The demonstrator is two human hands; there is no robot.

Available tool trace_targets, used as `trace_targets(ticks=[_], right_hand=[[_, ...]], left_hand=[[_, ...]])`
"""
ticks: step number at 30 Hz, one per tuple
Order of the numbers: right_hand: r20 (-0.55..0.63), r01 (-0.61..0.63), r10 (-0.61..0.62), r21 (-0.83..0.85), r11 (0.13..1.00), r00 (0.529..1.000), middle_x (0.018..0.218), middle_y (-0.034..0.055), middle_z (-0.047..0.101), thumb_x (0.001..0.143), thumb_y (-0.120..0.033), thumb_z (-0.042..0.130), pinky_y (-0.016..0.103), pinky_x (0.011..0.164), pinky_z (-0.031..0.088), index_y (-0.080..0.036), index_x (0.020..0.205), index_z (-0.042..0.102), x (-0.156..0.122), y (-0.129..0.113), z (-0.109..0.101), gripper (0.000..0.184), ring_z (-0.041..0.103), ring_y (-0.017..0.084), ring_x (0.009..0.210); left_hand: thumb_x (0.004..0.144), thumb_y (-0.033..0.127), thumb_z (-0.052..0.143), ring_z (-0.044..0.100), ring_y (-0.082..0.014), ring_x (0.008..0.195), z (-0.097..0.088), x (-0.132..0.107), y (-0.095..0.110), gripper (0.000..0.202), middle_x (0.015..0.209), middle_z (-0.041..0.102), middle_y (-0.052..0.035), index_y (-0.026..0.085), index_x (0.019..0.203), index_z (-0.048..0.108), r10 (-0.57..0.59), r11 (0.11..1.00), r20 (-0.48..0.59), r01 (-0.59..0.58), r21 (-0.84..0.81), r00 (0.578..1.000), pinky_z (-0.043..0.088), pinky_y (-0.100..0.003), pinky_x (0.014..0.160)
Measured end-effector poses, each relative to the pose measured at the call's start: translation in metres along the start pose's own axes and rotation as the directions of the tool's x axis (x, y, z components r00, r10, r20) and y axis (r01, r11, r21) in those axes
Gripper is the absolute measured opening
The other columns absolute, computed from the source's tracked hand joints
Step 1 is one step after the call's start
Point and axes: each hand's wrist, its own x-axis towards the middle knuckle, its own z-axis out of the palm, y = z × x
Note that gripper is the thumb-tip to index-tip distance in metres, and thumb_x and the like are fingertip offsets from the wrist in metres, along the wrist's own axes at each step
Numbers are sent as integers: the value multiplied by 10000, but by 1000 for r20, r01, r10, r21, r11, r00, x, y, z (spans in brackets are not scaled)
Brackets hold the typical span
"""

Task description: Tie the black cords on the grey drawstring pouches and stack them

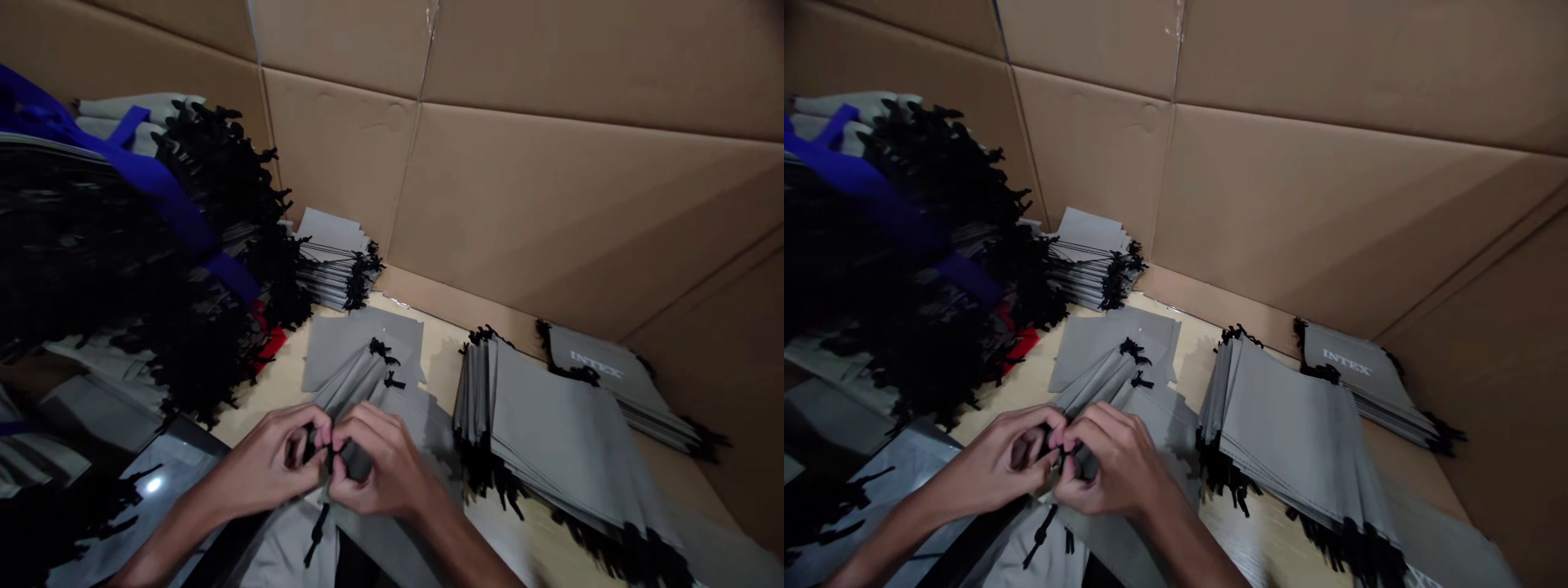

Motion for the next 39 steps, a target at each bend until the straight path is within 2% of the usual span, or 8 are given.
trace_targets(ticks=[4,11,15,19,22,31,35,39], right_hand=[[-3,-26,26,19,999,1000,907,-3,693,779,-119,649,289,721,492,-265,991,593,-1,1,-1,263,667,186,821],[19,-96,94,223,970,995,1006,28,676,865,-171,610,272,731,537,-250,1139,647,-2,0,-5,287,669,174,857],[20,-147,147,268,952,989,1099,61,677,916,-160,580,267,734,569,-234,1223,667,0,1,-6,327,680,174,887],[74,-119,103,253,960,992,1416,108,681,968,-135,576,327,1015,597,-250,1458,615,1,4,-3,505,686,225,1282],[120,-134,111,203,970,987,1498,84,664,990,-149,590,346,1110,563,-283,1473,616,0,5,-2,502,672,230,1352],[189,-189,170,86,978,967,1184,50,685,1014,-253,700,257,693,531,-285,1272,698,13,10,-11,260,693,164,867],[175,-152,137,75,986,975,1135,46,714,1039,-262,695,255,680,503,-259,1173,713,23,14,-16,136,682,158,823],[149,-113,96,106,988,984,1099,52,749,1073,-232,631,267,797,533,-238,1145,694,22,16,-13,95,720,184,939]], left_hand=[[993,351,662,566,-124,655,2,-11,-1,164,816,641,38,228,1088,717,-92,995,-5,91,-49,996,444,-189,583],[964,506,732,550,-133,592,16,-17,1,309,646,571,69,213,1059,725,-200,971,-94,185,-149,975,447,-196,550],[965,390,716,566,-125,558,19,-18,4,173,658,595,61,232,1014,766,-89,994,-210,100,40,974,437,-189,516],[994,267,659,687,-131,638,19,-23,8,134,828,748,29,275,1045,783,93,984,-242,-52,172,966,541,-186,621],[1014,229,633,726,-137,721,18,-26,7,169,943,792,21,297,1059,781,181,969,-258,-127,213,949,569,-185,683],[1019,226,658,759,-149,865,4,-19,9,149,980,785,28,305,1101,755,279,936,-307,-185,301,910,595,-186,808],[970,284,775,800,-179,965,2,-13,7,169,1064,825,15,303,1137,759,314,928,-412,-186,322,855,610,-214,899],[955,318,818,830,-190,969,6,-11,0,158,1068,858,19,314,1113,811,288,944,-433,-178,276,854,630,-216,889]])
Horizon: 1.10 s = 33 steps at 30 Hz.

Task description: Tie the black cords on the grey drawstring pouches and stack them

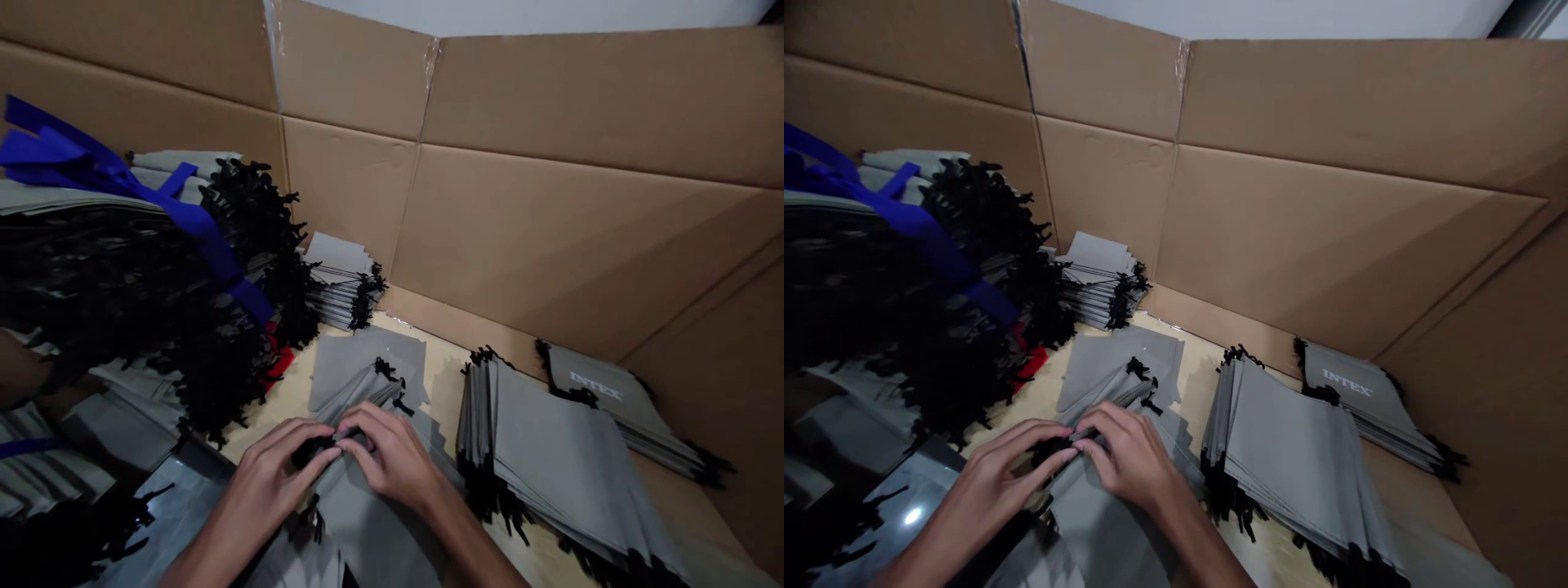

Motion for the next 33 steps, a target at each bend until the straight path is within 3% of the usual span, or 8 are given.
trace_targets(ticks=[7,12,19,24,28,33], right_hand=[[-72,6,-5,14,1000,997,1019,56,759,1092,-235,623,281,821,544,-224,1135,710,-7,5,12,98,711,192,923],[-66,36,-34,40,999,997,1112,76,758,1119,-233,589,298,890,563,-245,1253,723,-10,8,11,189,713,203,1010],[-69,86,-87,-25,996,994,939,62,685,1111,-179,499,325,771,496,-221,1023,651,-9,4,9,181,624,213,881],[-81,93,-96,-43,995,992,906,56,652,1113,-176,470,330,749,458,-217,1000,625,-11,3,11,196,582,213,864],[-104,74,-75,-19,997,992,907,56,667,1110,-178,497,325,756,473,-214,1003,644,-11,2,10,185,595,207,863],[-144,44,-40,30,999,989,941,65,714,1101,-180,523,322,777,511,-220,1025,660,-12,0,8,162,642,209,887]], left_hand=[[945,301,831,849,-165,901,5,-2,6,99,1001,886,58,341,1031,858,-87,994,-25,85,-70,996,623,-175,848],[969,302,798,825,-173,904,6,1,7,59,984,858,33,308,1016,833,-89,990,13,90,-113,996,614,-199,826],[1009,326,726,783,-168,882,8,0,-1,83,931,812,17,266,989,779,-199,964,126,217,-153,972,588,-216,787],[980,314,725,768,-172,834,7,1,-3,110,877,805,0,241,923,785,-218,958,120,236,-162,968,584,-214,738],[965,353,763,785,-191,876,6,1,-5,127,929,836,-19,247,984,831,-239,953,113,255,-164,964,614,-230,784],[824,362,879,825,-219,862,8,4,-3,149,908,864,-29,244,903,837,-392,858,76,394,-329,917,662,-241,775]])
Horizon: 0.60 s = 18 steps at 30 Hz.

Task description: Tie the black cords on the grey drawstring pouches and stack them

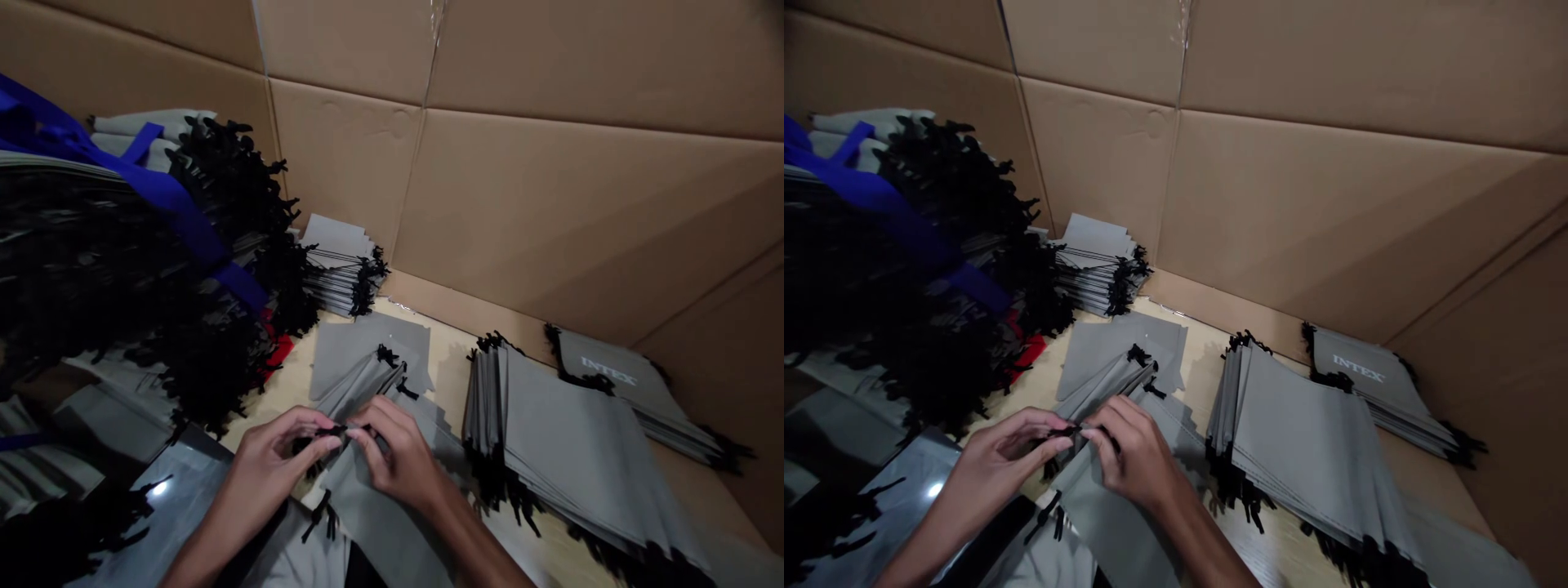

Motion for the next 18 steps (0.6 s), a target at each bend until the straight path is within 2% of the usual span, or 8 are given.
trace_targets(ticks=[2,5,12,18], right_hand=[[-8,4,-3,11,1000,1000,944,65,724,1100,-180,532,320,784,519,-221,1030,665,-1,0,0,155,657,209,894],[-21,16,-16,26,1000,1000,958,69,736,1096,-175,550,319,802,528,-220,1048,673,-2,2,0,139,669,211,912],[-43,18,-15,52,999,999,962,73,730,1082,-173,568,318,811,533,-216,1050,676,-2,5,1,120,671,208,916],[-36,7,-5,39,999,999,943,71,726,1086,-183,554,321,796,521,-216,1023,665,0,5,2,132,662,210,900]], left_hand=[[778,335,889,823,-210,800,1,2,3,139,830,846,-16,236,831,806,-53,995,-14,51,-85,999,659,-224,714],[769,309,880,789,-176,723,2,3,6,133,757,809,0,229,773,774,-62,991,2,62,-119,998,626,-188,656],[856,307,834,787,-171,804,-3,0,4,134,821,807,-11,229,780,757,6,995,67,1,-103,998,625,-185,752],[878,325,827,827,-170,824,-5,1,4,124,867,847,-20,235,810,777,12,995,21,-10,-95,1000,636,-160,755]])
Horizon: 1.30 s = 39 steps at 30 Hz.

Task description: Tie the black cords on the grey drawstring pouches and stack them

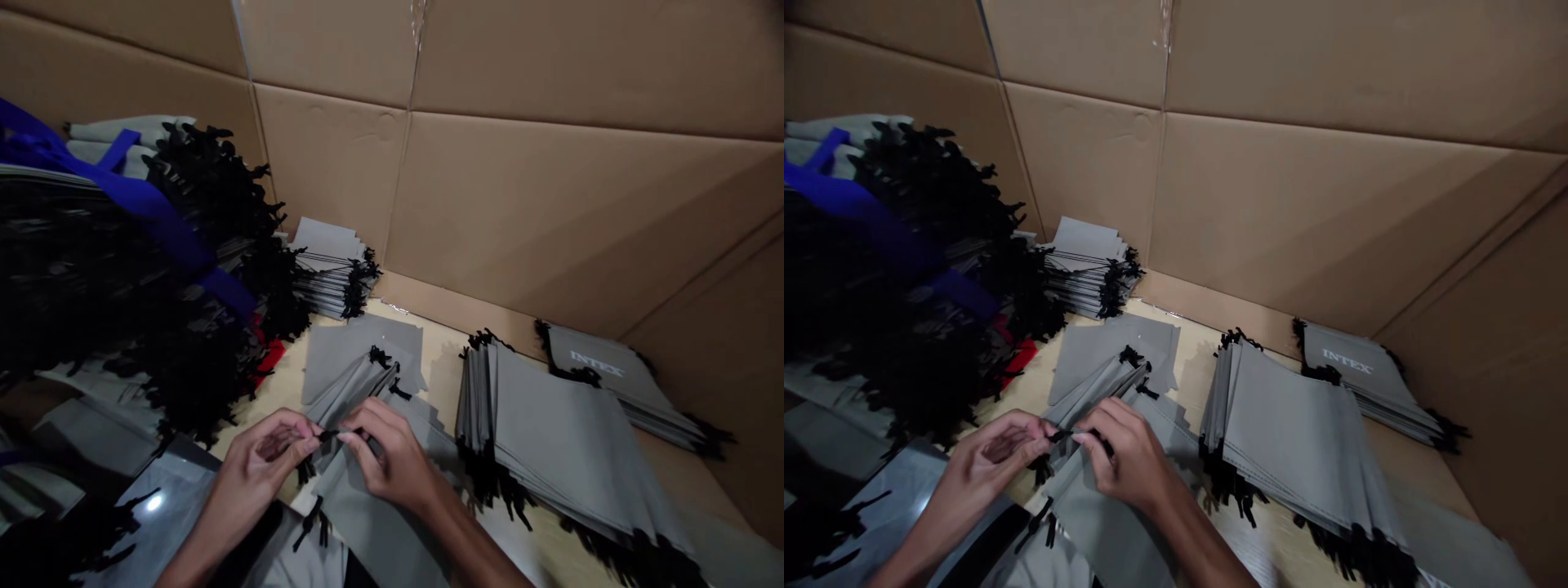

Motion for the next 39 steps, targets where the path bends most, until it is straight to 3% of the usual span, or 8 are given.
trace_targets(ticks=[3,6,10,13,22,34,39], right_hand=[[5,-6,6,-17,1000,1000,956,71,731,1095,-189,548,323,805,528,-221,1042,672,0,-1,0,139,666,211,910],[4,-9,10,-30,1000,1000,991,73,737,1104,-204,556,321,830,548,-225,1087,687,0,-3,0,134,679,209,935],[11,-28,28,-34,999,1000,1016,79,739,1094,-215,583,323,829,569,-225,1122,703,-2,-3,0,124,693,212,945],[29,-24,24,0,1000,999,1049,80,753,1093,-219,593,323,838,568,-227,1177,714,-2,-2,0,148,696,210,957],[30,-21,21,22,1000,999,872,34,652,1048,-201,567,324,756,488,-227,957,640,4,-12,3,119,619,203,850],[-79,-111,117,85,990,990,791,-7,533,1003,-182,554,278,650,425,-232,860,581,7,-24,2,154,545,163,723],[-33,-28,28,6,1000,999,877,28,616,1057,-190,526,318,765,480,-230,966,608,8,-15,0,129,589,197,833]], left_hand=[[888,338,827,849,-191,883,7,0,-1,118,941,874,-26,253,965,801,11,1000,1,-11,-6,1000,668,-202,814],[861,348,868,855,-220,954,12,-1,-3,309,1061,889,-33,282,1161,825,43,997,5,-43,68,999,688,-254,865],[921,365,826,848,-234,973,11,-1,0,107,1046,894,-14,320,990,893,143,951,23,-144,272,989,673,-255,867],[942,372,805,848,-237,945,5,-1,2,107,1010,894,-7,330,969,899,178,930,62,-189,315,982,664,-257,867],[888,394,836,818,-213,786,2,4,7,155,810,855,-23,247,841,853,5,990,112,-21,141,994,638,-220,711],[932,406,779,779,-192,717,4,17,21,236,728,791,-31,205,812,805,3,997,208,-20,79,978,627,-225,690],[923,440,793,803,-195,719,8,16,13,240,739,807,-24,215,840,805,43,990,115,-58,128,992,644,-213,698]])
